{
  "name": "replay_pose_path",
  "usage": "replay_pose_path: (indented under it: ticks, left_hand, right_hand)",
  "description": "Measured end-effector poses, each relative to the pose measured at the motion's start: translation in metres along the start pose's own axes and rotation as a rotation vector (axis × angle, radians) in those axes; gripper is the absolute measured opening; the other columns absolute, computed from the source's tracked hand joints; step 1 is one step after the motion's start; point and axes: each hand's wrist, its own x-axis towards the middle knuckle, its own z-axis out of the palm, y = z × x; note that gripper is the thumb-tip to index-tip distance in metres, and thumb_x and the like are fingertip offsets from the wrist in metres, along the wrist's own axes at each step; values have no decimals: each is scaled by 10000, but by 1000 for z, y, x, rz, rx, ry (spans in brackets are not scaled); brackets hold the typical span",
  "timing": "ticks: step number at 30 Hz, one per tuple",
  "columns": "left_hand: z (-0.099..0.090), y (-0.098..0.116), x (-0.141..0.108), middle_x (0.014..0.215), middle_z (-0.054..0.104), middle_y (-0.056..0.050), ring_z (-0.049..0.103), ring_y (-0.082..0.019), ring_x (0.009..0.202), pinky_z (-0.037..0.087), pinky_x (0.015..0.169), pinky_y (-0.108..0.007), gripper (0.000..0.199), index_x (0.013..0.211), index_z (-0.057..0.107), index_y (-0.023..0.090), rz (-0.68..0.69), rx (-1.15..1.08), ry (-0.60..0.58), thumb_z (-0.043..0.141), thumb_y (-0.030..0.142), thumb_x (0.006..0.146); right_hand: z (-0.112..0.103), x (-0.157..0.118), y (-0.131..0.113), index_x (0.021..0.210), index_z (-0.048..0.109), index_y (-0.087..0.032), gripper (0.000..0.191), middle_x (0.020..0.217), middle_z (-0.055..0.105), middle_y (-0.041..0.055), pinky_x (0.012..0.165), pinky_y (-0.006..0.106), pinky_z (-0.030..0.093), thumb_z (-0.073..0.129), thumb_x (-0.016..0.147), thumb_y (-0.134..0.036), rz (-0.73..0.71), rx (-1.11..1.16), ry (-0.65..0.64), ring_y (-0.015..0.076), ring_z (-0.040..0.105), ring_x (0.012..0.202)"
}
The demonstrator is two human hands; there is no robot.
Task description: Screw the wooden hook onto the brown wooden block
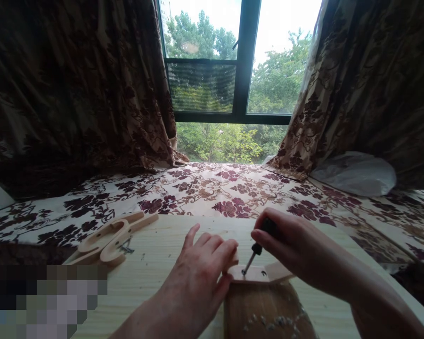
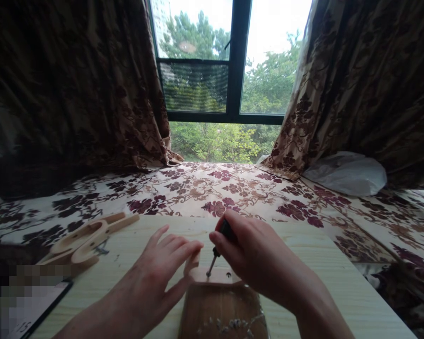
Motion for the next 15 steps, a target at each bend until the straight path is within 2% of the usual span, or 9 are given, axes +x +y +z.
replay_pose_path:
  ticks: [5, 8, 15]
  left_hand:
    - [1, 0, 0, 1004, 593, 57, 524, -156, 980, 148, 1096, -515, 306, 1022, 442, 287, 1, 0, 0, 508, 77, 810]
    - [1, 0, 0, 1007, 591, 51, 521, -160, 986, 145, 1096, -515, 294, 1009, 442, 281, 3, 11, 2, 513, 82, 806]
    - [-1, 0, 0, 1008, 596, 55, 525, -155, 987, 154, 1093, -504, 262, 984, 448, 280, 1, 2, 2, 505, 87, 816]
  right_hand:
    - [-3, -8, -6, 863, 583, -258, 27, 621, 532, -70, 497, 205, 354, 564, 863, -278, -79, 56, -60, 93, 444, 543]
    - [-3, -8, -7, 782, 571, -236, 89, 624, 526, -64, 495, 196, 353, 554, 867, -257, -110, 103, -90, 87, 436, 550]
    - [0, 3, 2, 762, 524, -217, 198, 620, 543, -50, 522, 235, 349, 510, 905, -354, -10, 45, 7, 102, 456, 565]
